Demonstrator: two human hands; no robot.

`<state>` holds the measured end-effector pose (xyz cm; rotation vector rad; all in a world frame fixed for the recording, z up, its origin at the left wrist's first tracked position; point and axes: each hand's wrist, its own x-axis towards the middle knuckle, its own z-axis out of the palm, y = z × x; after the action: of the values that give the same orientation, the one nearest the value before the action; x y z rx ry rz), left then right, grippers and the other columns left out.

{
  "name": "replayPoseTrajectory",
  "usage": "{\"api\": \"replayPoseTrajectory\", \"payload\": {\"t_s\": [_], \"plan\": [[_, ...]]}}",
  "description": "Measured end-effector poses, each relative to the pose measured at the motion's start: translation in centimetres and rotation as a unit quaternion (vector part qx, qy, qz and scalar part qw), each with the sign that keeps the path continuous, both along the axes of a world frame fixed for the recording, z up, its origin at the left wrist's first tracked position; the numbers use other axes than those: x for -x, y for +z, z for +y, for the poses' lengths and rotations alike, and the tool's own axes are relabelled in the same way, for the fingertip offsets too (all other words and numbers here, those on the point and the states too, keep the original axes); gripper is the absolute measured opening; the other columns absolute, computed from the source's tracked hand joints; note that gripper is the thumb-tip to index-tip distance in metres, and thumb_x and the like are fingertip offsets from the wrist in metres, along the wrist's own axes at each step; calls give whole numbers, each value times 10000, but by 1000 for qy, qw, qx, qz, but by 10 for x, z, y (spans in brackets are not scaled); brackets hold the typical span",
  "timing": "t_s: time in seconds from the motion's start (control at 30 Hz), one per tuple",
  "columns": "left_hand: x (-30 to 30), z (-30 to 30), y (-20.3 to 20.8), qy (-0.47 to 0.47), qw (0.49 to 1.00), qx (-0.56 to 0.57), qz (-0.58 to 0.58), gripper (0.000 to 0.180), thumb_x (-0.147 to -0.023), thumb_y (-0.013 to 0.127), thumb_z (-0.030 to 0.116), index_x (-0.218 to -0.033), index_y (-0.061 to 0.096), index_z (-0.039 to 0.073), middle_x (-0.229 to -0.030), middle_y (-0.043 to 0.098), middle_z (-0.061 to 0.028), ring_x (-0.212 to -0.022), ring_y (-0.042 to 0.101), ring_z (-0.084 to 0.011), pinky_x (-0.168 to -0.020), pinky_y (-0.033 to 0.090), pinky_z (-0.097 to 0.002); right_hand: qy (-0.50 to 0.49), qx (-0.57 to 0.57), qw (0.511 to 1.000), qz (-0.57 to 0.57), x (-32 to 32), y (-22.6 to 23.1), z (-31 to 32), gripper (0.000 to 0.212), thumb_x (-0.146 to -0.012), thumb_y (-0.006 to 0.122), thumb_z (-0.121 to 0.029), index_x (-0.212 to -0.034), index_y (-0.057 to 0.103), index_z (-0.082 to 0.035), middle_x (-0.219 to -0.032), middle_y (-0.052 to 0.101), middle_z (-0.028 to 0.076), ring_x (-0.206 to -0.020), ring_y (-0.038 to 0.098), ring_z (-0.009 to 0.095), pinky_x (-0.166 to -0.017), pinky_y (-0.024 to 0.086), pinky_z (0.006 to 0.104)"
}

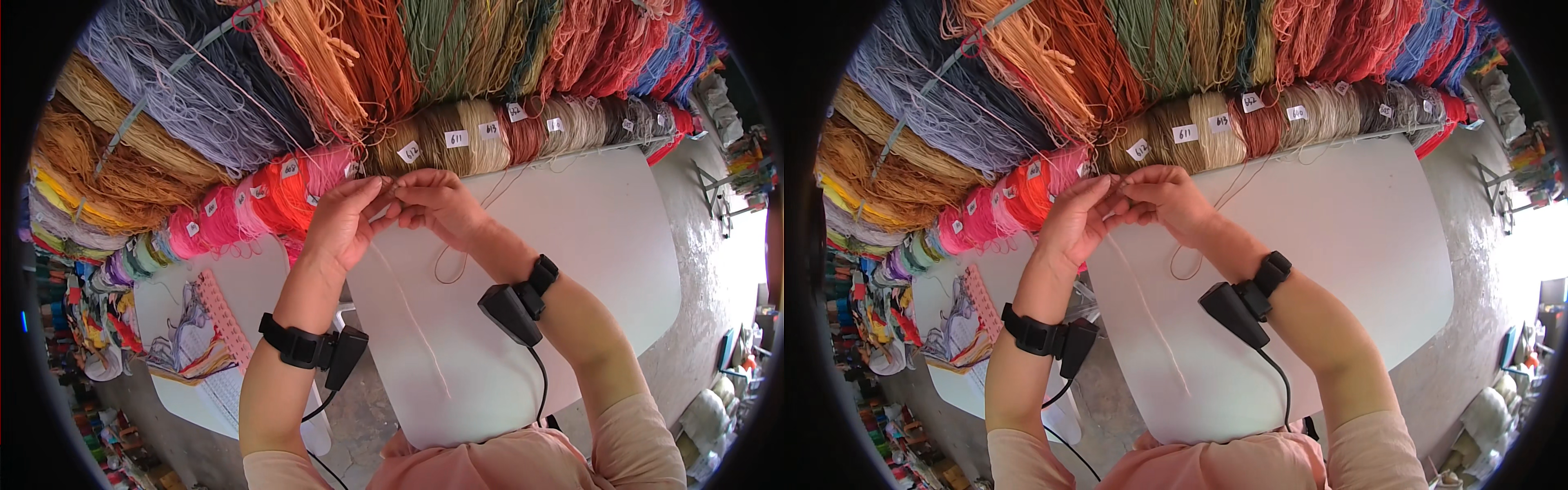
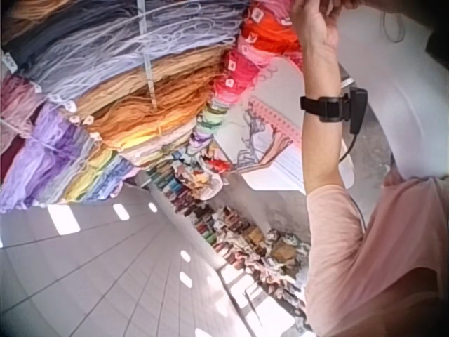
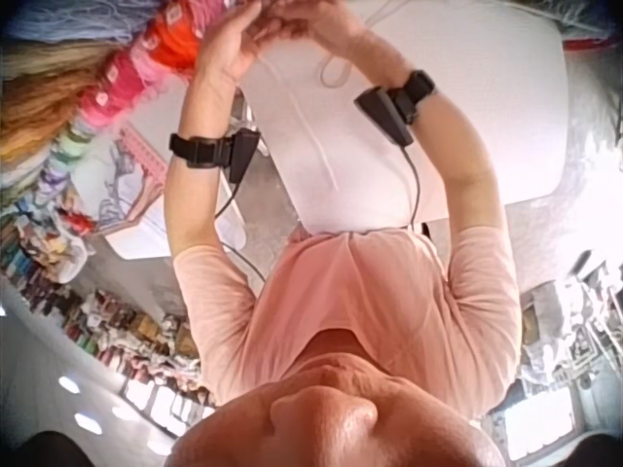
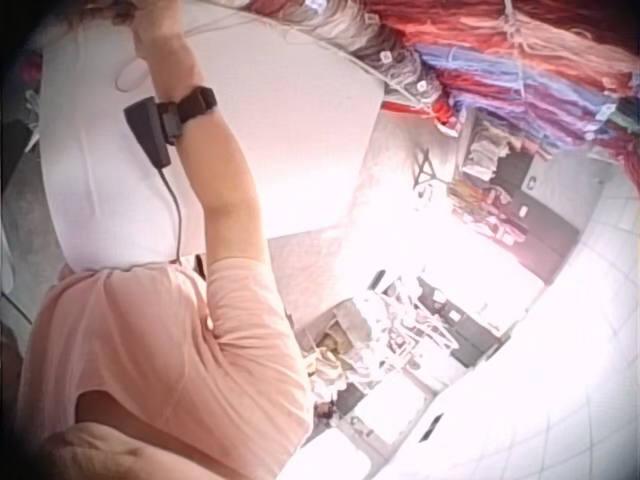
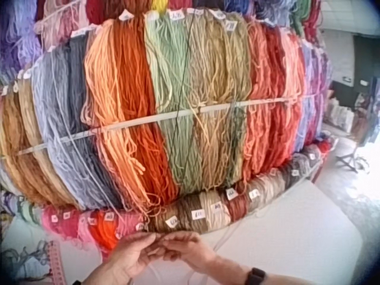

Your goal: The person organizes embroidery thread by pulling strands from bundles on a rack, comparing them to a chart, and threading them through holes in a pink organizer.

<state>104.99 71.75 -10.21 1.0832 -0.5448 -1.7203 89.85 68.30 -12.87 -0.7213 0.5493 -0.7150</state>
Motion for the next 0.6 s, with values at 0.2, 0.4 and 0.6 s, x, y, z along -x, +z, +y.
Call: {"api": "replayPoseTrajectory", "payload": {"t_s": [0.2,0.4,0.6], "plan": [[2,1,1,12,1000,-4,12,114,-793,512,104,-857,546,17,-822,575,-80,-689,559,-152,-668,479,-302,10,6,1000,9,4,3,-2,78,-789,511,-109,-784,558,-48,-679,589,38,-564,539,87,-526,410,208],[0,7,7,47,998,-18,-32,131,-795,514,126,-879,555,33,-828,576,-57,-687,549,-123,-626,468,-257,65,54,992,92,10,10,-2,118,-784,522,-151,-781,555,-39,-525,410,-58,-477,354,39,-460,274,183],[-4,14,8,11,925,125,-359,134,-778,542,97,-869,576,5,-745,573,-28,-637,519,-61,-560,431,-179,30,42,996,70,15,15,-4,132,-798,477,-116,-813,543,-2,-501,304,-68,-431,239,31,-420,192,198]]}}
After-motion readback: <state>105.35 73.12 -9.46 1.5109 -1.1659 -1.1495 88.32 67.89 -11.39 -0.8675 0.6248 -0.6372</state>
